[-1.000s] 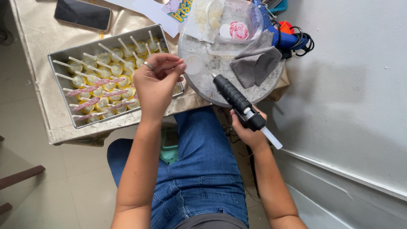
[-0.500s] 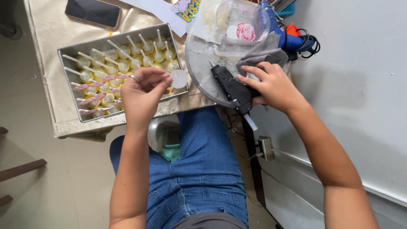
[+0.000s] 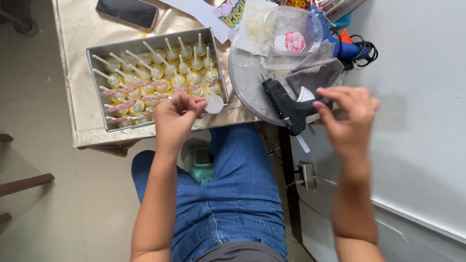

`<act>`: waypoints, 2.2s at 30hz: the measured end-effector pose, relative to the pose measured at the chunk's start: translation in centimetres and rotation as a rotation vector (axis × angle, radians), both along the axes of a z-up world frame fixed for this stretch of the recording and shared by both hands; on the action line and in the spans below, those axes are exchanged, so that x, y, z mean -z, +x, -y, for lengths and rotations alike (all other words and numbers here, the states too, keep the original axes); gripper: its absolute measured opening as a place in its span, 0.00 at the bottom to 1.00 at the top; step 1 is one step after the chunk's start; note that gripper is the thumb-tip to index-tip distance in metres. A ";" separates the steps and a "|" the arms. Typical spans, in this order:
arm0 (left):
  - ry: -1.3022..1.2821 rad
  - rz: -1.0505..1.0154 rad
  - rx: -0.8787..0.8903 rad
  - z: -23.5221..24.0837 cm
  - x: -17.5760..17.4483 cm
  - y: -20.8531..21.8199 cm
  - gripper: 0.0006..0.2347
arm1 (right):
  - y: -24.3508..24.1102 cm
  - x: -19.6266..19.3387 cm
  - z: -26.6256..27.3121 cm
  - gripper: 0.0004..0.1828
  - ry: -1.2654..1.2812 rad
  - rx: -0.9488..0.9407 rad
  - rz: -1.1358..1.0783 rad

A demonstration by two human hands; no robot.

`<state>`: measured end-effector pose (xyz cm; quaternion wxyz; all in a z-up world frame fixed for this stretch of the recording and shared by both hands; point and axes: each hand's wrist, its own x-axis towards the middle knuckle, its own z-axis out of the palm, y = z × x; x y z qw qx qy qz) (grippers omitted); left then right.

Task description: Applying decorative labels to packaged lollipops using a glue gun.

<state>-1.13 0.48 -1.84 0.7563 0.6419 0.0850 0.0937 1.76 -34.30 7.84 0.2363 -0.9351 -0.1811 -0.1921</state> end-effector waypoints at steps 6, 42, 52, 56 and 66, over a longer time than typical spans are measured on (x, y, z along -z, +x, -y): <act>0.036 0.021 0.186 1.8 -0.4 -1.3 0.07 | -0.7 4.2 -9.1 0.09 0.322 -0.294 -0.370; 1.233 0.591 -0.495 7.8 -0.6 -9.3 0.11 | -8.4 4.3 -13.6 0.04 0.582 0.021 -0.190; 1.200 0.449 -0.512 4.4 0.2 -10.1 0.12 | -8.2 5.1 -18.4 0.04 0.380 -0.079 -0.111; 1.196 0.412 -0.555 2.5 0.4 -10.6 0.11 | -8.3 5.5 -20.3 0.04 0.403 -0.131 -0.167; -0.085 0.226 -0.588 -1.5 4.2 -9.1 0.06 | -6.5 3.9 -21.9 0.07 0.267 -0.188 0.011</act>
